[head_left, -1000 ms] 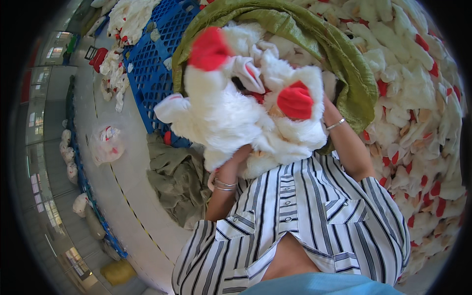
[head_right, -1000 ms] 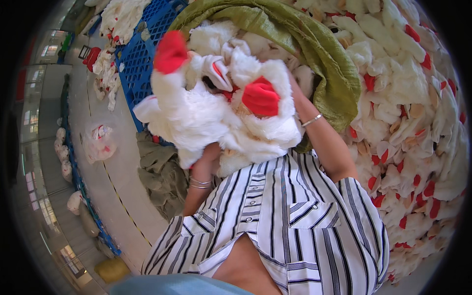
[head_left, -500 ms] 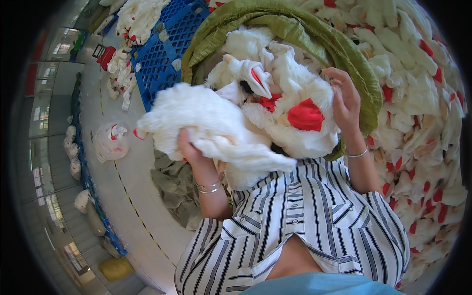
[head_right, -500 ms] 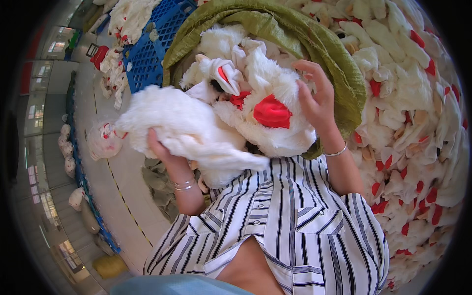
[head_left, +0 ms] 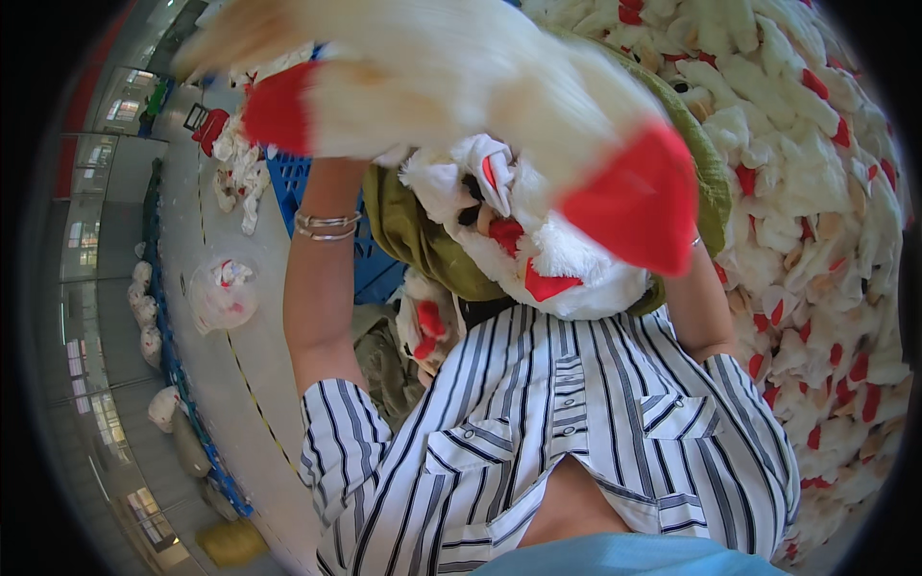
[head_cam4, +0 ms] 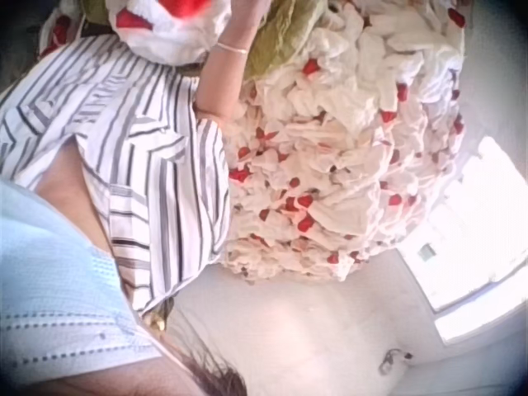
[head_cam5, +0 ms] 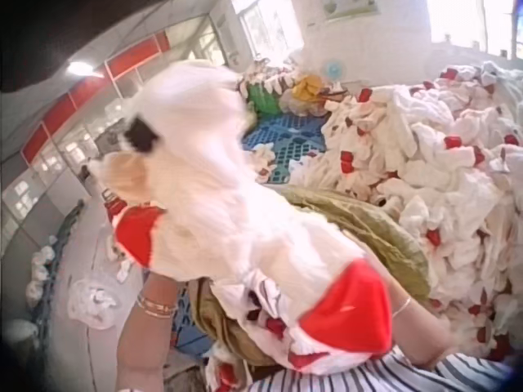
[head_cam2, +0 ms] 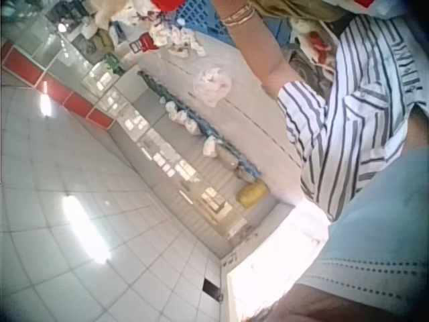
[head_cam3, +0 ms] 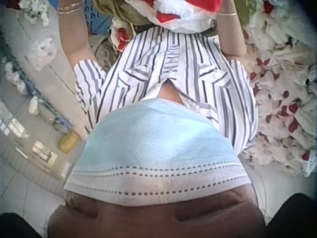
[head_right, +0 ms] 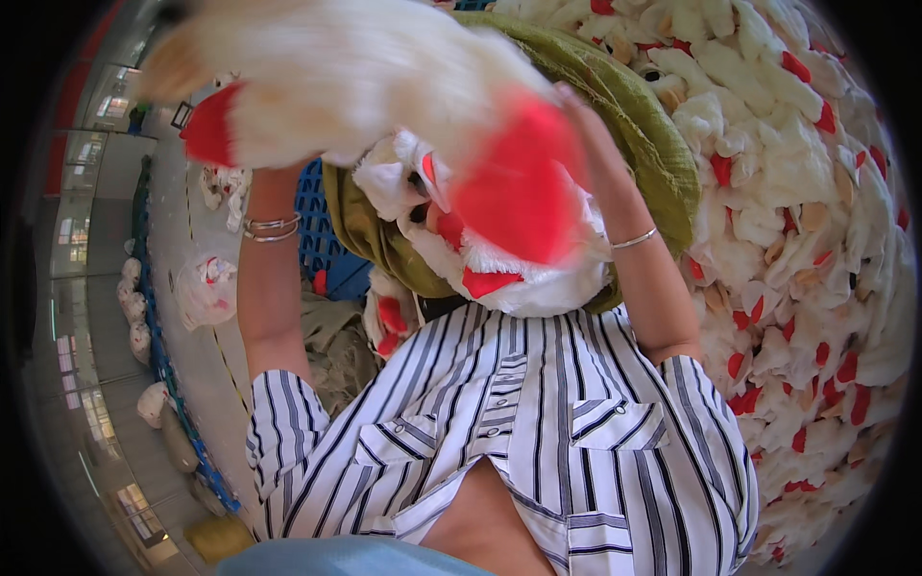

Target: The person assembles white stuffed toys by hand, inserting red fabric pieces into the body and adjusting the ears and facial features. The person repeatedly picks up toys from a pile, manipulates them, and places them back down.

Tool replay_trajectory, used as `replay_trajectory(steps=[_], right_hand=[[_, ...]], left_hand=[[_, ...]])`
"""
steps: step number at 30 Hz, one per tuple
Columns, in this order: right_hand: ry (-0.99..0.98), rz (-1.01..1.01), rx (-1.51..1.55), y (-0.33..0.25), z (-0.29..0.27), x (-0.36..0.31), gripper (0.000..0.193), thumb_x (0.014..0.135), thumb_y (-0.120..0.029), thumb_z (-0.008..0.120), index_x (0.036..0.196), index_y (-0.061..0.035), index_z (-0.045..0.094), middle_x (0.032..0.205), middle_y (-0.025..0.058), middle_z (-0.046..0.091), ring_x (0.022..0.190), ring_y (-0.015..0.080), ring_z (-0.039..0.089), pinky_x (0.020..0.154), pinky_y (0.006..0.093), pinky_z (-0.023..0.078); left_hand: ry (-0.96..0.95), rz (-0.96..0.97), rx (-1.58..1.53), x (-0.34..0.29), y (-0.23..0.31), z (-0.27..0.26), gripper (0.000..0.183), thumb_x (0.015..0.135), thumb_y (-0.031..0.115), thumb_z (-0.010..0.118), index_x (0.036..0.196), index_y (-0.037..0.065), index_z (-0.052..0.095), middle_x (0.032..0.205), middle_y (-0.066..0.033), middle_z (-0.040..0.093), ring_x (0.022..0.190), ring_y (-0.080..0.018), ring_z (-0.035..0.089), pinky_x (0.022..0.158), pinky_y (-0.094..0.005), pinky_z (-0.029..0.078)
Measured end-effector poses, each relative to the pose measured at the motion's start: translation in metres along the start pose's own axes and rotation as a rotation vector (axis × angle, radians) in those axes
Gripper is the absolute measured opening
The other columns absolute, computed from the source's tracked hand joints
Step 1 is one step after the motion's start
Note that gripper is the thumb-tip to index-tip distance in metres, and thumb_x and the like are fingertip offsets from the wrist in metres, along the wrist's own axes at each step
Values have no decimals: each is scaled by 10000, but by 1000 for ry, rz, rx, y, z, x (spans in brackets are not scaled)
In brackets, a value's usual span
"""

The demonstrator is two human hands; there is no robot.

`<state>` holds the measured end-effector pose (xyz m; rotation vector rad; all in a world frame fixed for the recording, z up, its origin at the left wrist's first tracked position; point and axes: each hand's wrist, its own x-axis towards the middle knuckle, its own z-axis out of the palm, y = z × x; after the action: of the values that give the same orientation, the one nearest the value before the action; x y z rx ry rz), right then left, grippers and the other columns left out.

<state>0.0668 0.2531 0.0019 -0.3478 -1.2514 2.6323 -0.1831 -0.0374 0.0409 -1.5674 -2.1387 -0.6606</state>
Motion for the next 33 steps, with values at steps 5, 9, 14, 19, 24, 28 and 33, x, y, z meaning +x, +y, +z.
replay_trajectory(steps=[5,9,14,19,24,28,33], right_hand=[[-263,-316,178,48,-151,15,438,983,-368,495,1288,-54,511,1222,116,602,1149,244,568,1043,416,444],[237,61,-33,28,-106,6,456,1002,-392,398,1298,-59,495,1209,104,608,1070,255,604,950,435,480],[268,121,-266,48,-135,2,335,916,-167,582,1210,-5,573,1177,112,628,1064,237,606,933,375,481],[320,-279,-1215,70,-146,-3,345,923,-161,571,1216,19,571,1178,125,627,1089,254,595,956,383,464],[281,-242,-1350,69,-145,-15,341,926,-162,565,1211,24,573,1173,137,627,1086,255,595,954,382,462],[329,-238,-1421,70,-146,-23,338,928,-163,560,1207,28,575,1170,147,627,1083,255,596,952,381,460],[315,-206,-1451,73,-141,-15,335,931,-164,554,1201,33,577,1165,159,626,1080,256,596,950,379,458]], left_hand=[[-222,-194,-100,27,59,3,564,860,203,654,1374,61,473,1377,-175,500,1299,-334,436,1104,-392,328],[34,-740,-388,-82,17,10,430,918,208,614,1305,33,547,1255,-108,611,1165,-221,574,983,-334,442],[459,-1255,-441,-227,-19,27,340,942,182,561,1238,17,588,1149,-81,668,1044,-163,633,806,-279,500],[333,-1585,-509,-371,-31,86,369,901,222,617,1184,-15,601,899,-62,669,691,-130,614,564,-273,476],[-301,-1611,-535,-497,17,177,616,848,360,694,1290,-23,499,841,-109,662,573,-197,595,513,-344,487],[-262,-2010,-736,-449,80,218,945,753,431,791,1393,-50,291,916,-178,662,634,-228,655,496,-363,491],[-345,-2030,-805,-482,116,273,574,684,306,836,1038,-62,573,655,-130,621,521,-225,634,392,-358,441]])
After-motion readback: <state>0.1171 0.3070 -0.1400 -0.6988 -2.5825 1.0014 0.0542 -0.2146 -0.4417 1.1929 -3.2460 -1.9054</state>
